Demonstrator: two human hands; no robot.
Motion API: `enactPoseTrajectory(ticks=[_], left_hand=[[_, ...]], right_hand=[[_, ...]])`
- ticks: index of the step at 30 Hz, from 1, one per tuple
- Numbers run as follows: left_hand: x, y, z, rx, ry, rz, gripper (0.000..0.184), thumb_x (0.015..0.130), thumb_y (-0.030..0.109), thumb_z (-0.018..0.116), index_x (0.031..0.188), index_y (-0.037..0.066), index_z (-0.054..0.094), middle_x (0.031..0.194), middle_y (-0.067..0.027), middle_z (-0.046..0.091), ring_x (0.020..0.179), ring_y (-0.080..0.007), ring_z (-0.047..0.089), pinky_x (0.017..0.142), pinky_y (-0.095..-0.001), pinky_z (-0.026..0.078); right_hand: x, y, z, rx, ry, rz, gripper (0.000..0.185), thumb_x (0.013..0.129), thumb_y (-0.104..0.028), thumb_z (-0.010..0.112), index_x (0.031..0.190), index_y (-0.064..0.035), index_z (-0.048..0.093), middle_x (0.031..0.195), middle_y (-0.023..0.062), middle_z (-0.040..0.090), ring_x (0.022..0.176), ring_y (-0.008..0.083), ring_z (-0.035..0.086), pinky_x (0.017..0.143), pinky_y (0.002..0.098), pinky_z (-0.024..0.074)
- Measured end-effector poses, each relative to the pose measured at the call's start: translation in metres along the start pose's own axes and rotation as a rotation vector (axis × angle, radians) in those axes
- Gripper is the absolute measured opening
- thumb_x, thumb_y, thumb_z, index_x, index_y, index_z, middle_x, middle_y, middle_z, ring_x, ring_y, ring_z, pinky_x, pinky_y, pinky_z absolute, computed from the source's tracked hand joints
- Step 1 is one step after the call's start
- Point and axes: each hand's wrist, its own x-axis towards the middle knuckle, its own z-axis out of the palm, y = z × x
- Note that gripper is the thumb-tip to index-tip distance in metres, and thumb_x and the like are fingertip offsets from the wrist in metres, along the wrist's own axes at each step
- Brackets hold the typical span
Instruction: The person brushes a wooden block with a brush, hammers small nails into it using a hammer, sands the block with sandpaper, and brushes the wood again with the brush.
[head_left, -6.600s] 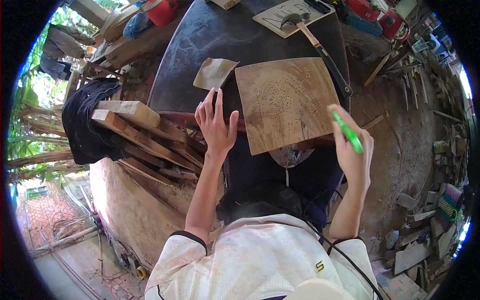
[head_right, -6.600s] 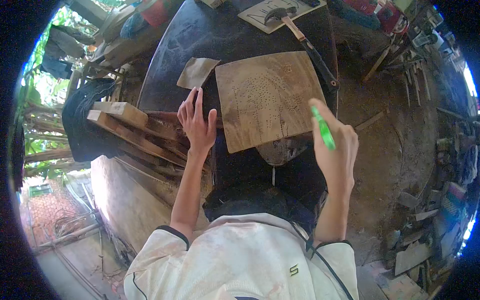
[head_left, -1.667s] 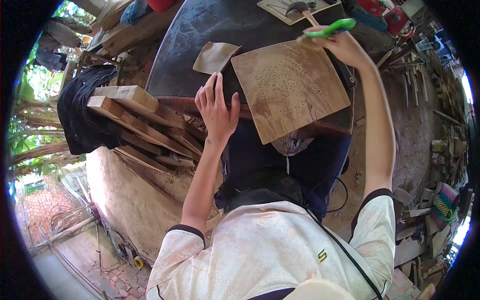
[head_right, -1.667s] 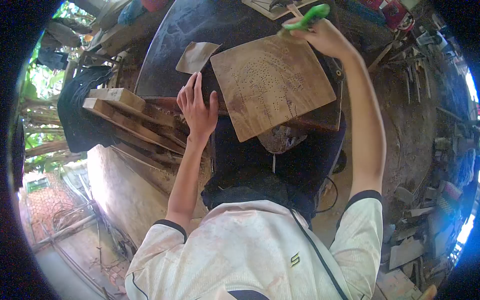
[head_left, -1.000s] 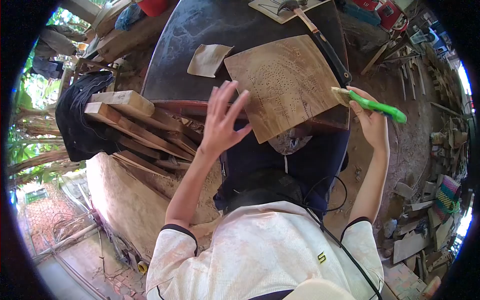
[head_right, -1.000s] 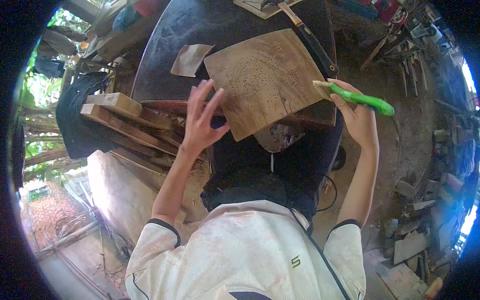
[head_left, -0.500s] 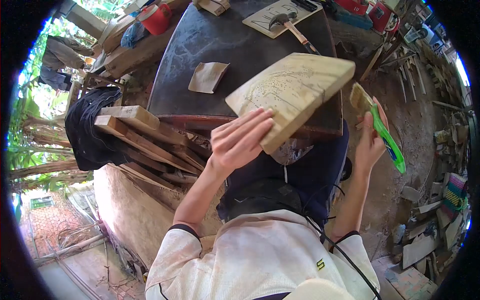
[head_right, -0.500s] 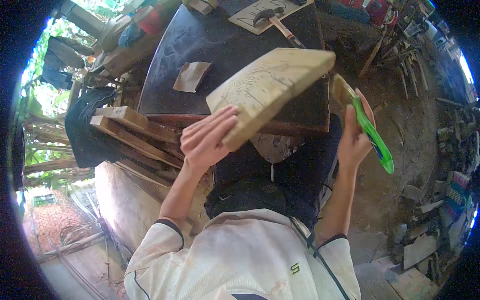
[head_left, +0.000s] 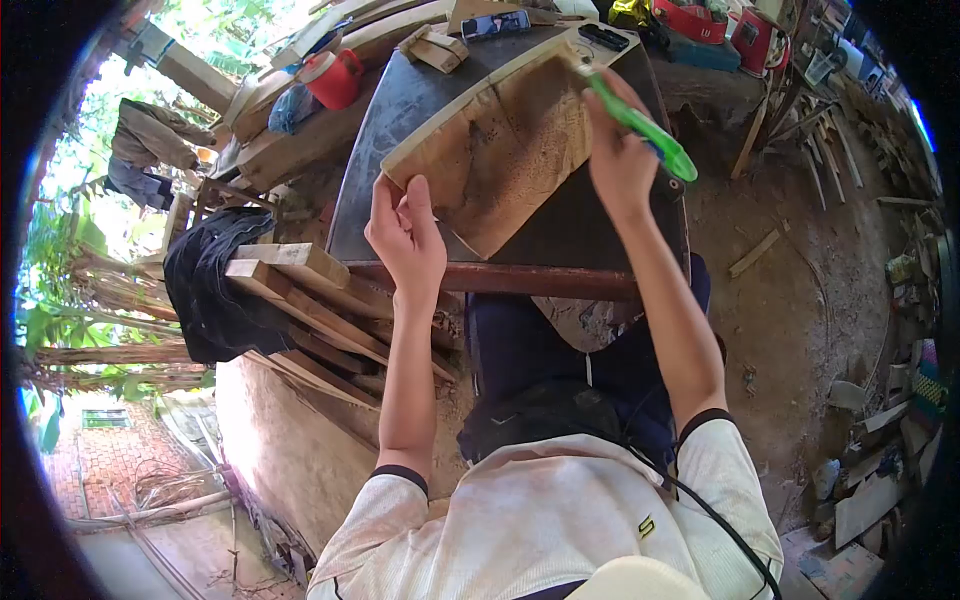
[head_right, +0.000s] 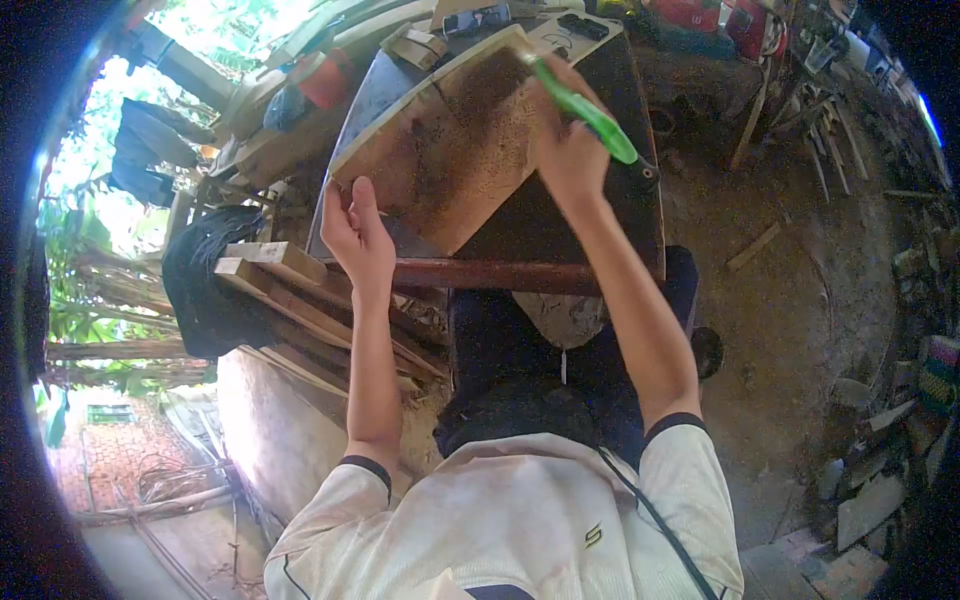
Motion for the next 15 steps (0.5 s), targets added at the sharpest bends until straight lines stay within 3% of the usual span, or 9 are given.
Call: enactPoseTrajectory(ticks=[3, 4, 6, 8, 9, 10, 12, 13, 15], left_hand=[[0.002, -0.008, -0.001, 0.0, -0.001, -0.033, 0.032, 0.117, 0.029, 0.062, 0.123, -0.002, 0.068, 0.088, 0.0021, 0.062, 0.072, -0.0045, 0.043, 0.062, -0.0246, 0.035], [0.003, -0.007, -0.004, -0.007, -0.02, -0.066, 0.032, 0.117, 0.029, 0.062, 0.124, -0.002, 0.068, 0.089, 0.0019, 0.063, 0.073, -0.0045, 0.044, 0.062, -0.0246, 0.036], [0.004, -0.008, -0.006, -0.019, -0.038, -0.084, 0.033, 0.118, 0.029, 0.061, 0.127, -0.002, 0.067, 0.092, 0.0011, 0.064, 0.074, -0.0047, 0.044, 0.063, -0.0248, 0.038], [0.002, -0.009, -0.005, -0.03, -0.039, -0.06, 0.034, 0.118, 0.029, 0.06, 0.131, -0.002, 0.066, 0.095, 0.0002, 0.065, 0.074, -0.005, 0.045, 0.064, -0.0252, 0.04], [0.001, -0.005, -0.006, -0.041, -0.068, -0.024, 0.036, 0.118, 0.028, 0.059, 0.136, -0.003, 0.064, 0.1, -0.0004, 0.066, 0.075, -0.0048, 0.046, 0.065, -0.0258, 0.041], [-0.002, -0.005, -0.005, -0.055, -0.069, 0.003, 0.037, 0.118, 0.028, 0.059, 0.137, -0.003, 0.063, 0.102, -0.0014, 0.067, 0.078, -0.0054, 0.049, 0.067, -0.0258, 0.043], [-0.003, -0.005, -0.001, -0.085, -0.069, 0.068, 0.038, 0.118, 0.028, 0.059, 0.139, -0.004, 0.062, 0.106, -0.0033, 0.069, 0.083, -0.0066, 0.056, 0.072, -0.0257, 0.047], [-0.007, -0.001, -0.004, -0.075, -0.091, -0.006, 0.038, 0.118, 0.026, 0.058, 0.14, -0.005, 0.061, 0.114, -0.0076, 0.073, 0.097, -0.0109, 0.064, 0.086, -0.0271, 0.053], [-0.004, -0.004, -0.007, -0.087, -0.087, -0.07, 0.037, 0.118, 0.024, 0.058, 0.14, -0.005, 0.061, 0.114, -0.008, 0.073, 0.097, -0.011, 0.064, 0.086, -0.0272, 0.053]], right_hand=[[-0.033, -0.02, 0.025, 0.202, -0.125, -0.249, 0.029, 0.104, -0.008, 0.075, 0.131, -0.0007, 0.078, 0.131, 0.0196, 0.079, 0.111, 0.0262, 0.08, 0.092, 0.0367, 0.0613], [-0.04, -0.045, 0.021, 0.323, -0.3, -0.197, 0.038, 0.094, -0.001, 0.077, 0.13, -0.0105, 0.08, 0.137, 0.0137, 0.078, 0.124, 0.0293, 0.077, 0.102, 0.0378, 0.0619], [-0.037, -0.06, 0.009, 0.241, -0.591, -0.203, 0.036, 0.094, -0.002, 0.078, 0.129, -0.0111, 0.081, 0.137, 0.0128, 0.078, 0.12, 0.0312, 0.078, 0.1, 0.038, 0.0625], [-0.018, -0.024, 0.015, 0.194, -0.29, -0.414, 0.034, 0.096, -0.007, 0.079, 0.13, -0.0105, 0.08, 0.132, 0.012, 0.08, 0.114, 0.0315, 0.079, 0.096, 0.0373, 0.063], [-0.009, 0.002, 0.01, -0.084, -0.152, -0.431, 0.031, 0.102, -0.011, 0.075, 0.133, -0.0099, 0.078, 0.12, 0.0162, 0.081, 0.103, 0.0328, 0.079, 0.091, 0.0382, 0.0612], [0.007, -0.006, 0.012, 0.183, -0.011, 0.065, 0.029, 0.104, -0.01, 0.073, 0.132, -0.0072, 0.078, 0.117, 0.0177, 0.081, 0.104, 0.0313, 0.079, 0.091, 0.0375, 0.0607], [0.017, -0.018, 0.014, 0.186, 0.175, 0.001, 0.028, 0.105, -0.011, 0.072, 0.132, -0.0045, 0.077, 0.116, 0.0177, 0.08, 0.102, 0.0294, 0.079, 0.09, 0.0361, 0.06], [0.009, -0.02, 0.021, 0.192, 0.077, -0.162, 0.03, 0.104, -0.01, 0.072, 0.133, -0.0052, 0.077, 0.116, 0.0176, 0.08, 0.102, 0.0303, 0.079, 0.09, 0.036, 0.0598], [-0.03, -0.032, 0.028, 0.193, -0.123, -0.478, 0.033, 0.103, -0.008, 0.071, 0.135, -0.0065, 0.076, 0.118, 0.0175, 0.081, 0.102, 0.0321, 0.079, 0.09, 0.0358, 0.0595]])
